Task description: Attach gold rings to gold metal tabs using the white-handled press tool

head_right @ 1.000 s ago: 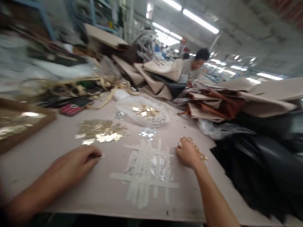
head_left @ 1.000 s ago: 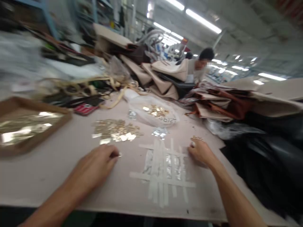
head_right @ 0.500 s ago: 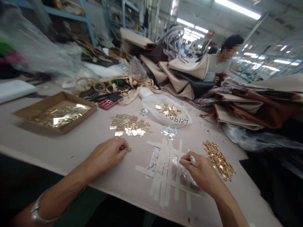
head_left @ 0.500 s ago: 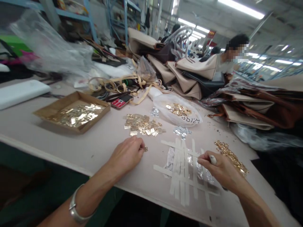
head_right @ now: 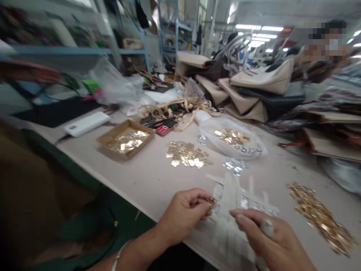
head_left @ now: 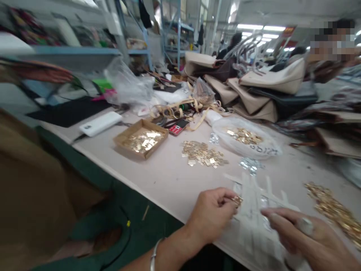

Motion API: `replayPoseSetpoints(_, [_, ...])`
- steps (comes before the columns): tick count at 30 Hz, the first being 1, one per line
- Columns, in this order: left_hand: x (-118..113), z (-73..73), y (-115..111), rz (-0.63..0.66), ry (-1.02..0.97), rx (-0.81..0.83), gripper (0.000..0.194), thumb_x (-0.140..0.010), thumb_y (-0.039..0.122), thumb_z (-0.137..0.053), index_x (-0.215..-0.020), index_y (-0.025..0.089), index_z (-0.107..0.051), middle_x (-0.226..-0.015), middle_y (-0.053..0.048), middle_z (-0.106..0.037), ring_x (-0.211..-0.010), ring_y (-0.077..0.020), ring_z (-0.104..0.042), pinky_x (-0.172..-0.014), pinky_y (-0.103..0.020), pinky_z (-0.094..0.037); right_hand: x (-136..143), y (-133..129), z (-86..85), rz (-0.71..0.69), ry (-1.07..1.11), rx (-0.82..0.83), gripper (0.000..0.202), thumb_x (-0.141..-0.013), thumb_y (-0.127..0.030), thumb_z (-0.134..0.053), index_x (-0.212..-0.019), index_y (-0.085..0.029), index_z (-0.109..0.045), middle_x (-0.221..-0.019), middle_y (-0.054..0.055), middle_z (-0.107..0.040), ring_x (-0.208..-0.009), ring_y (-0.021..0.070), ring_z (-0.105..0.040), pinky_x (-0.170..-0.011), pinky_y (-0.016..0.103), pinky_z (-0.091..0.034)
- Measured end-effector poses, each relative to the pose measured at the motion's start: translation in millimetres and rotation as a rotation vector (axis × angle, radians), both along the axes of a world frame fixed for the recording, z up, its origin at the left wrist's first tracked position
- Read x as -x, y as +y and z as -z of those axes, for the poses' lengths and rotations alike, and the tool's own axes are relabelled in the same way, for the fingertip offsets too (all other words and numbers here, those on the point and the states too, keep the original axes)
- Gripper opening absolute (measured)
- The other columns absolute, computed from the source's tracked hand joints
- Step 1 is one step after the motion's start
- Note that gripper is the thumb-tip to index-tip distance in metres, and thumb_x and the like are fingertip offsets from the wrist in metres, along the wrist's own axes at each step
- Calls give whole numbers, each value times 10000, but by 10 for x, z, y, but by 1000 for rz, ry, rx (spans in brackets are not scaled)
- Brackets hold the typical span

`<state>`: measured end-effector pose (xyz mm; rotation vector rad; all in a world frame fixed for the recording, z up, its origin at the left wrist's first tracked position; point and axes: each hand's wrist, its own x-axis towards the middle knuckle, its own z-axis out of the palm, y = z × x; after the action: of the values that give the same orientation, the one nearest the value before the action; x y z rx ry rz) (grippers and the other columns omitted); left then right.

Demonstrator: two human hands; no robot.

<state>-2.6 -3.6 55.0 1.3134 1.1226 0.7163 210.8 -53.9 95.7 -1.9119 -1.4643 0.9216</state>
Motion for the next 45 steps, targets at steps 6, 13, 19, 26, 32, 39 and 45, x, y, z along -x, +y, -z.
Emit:
replayPoseSetpoints(6, [-151, 51, -103, 13, -241, 221, 317, -823, 331, -663, -1072, 144, -723, -880, -59, -789, -805, -157, -731, -708, -216, -548, 244, -16, -40, 129, 301, -18, 371, -790, -525, -713, -787, -158, -764, -499, -42, -472, -479, 89, -387, -459, 224, -336])
replayPoseSetpoints(13, [-257, 23, -163, 10, -358, 298, 293, -770, 350, -741, -997, 164, -752, -821, -27, -787, -794, -149, -733, -722, -201, -568, 263, -39, 19, 114, 379, -7, 279, -825, -422, -724, -890, -163, -803, -528, -36, -569, -480, 77, -472, -468, 200, -400])
replayPoseSetpoints(19, [-278, -63, -163, -49, -374, 326, 295, -752, 354, -751, -971, 157, -762, -810, -33, -781, -774, -180, -745, -708, -250, -607, 265, -71, -2, 130, 353, -14, 215, -826, -373, -747, -925, -189, -795, -564, -31, -647, -498, 75, -544, -493, 185, -441])
replayPoseSetpoints(26, [-264, -66, -192, -47, -355, 230, 240, -770, 337, -715, -943, 175, -757, -848, -29, -796, -801, -166, -751, -727, -210, -582, 315, -86, -3, 111, 259, -44, 149, -846, -340, -720, -838, -196, -760, -611, -28, -671, -536, 86, -569, -513, 191, -451])
replayPoseSetpoints(32, [-273, -4, -230, -59, -416, 232, 216, -797, 341, -723, -940, 179, -726, -849, -14, -794, -792, -143, -746, -747, -187, -571, 366, -117, 42, 122, 193, -102, 164, -868, -348, -689, -857, -192, -739, -629, -31, -649, -550, 99, -553, -529, 216, -447])
replayPoseSetpoints(39, [-269, -4, -297, -34, -359, 60, 120, -854, 288, -676, -934, 202, -699, -821, 23, -762, -772, -126, -724, -722, -176, -548, 371, -169, 19, 122, 190, -118, 171, -873, -361, -691, -842, -194, -713, -599, -41, -608, -531, 98, -521, -522, 224, -427])
replayPoseSetpoints(45, [-211, -52, -287, 93, -204, -151, 122, -920, 257, -612, -1000, 225, -699, -883, 38, -758, -816, -122, -713, -750, -174, -528, 339, -174, 89, 136, 165, -170, 201, -889, -402, -688, -847, -207, -664, -687, -16, -631, -611, 122, -560, -577, 246, -446])
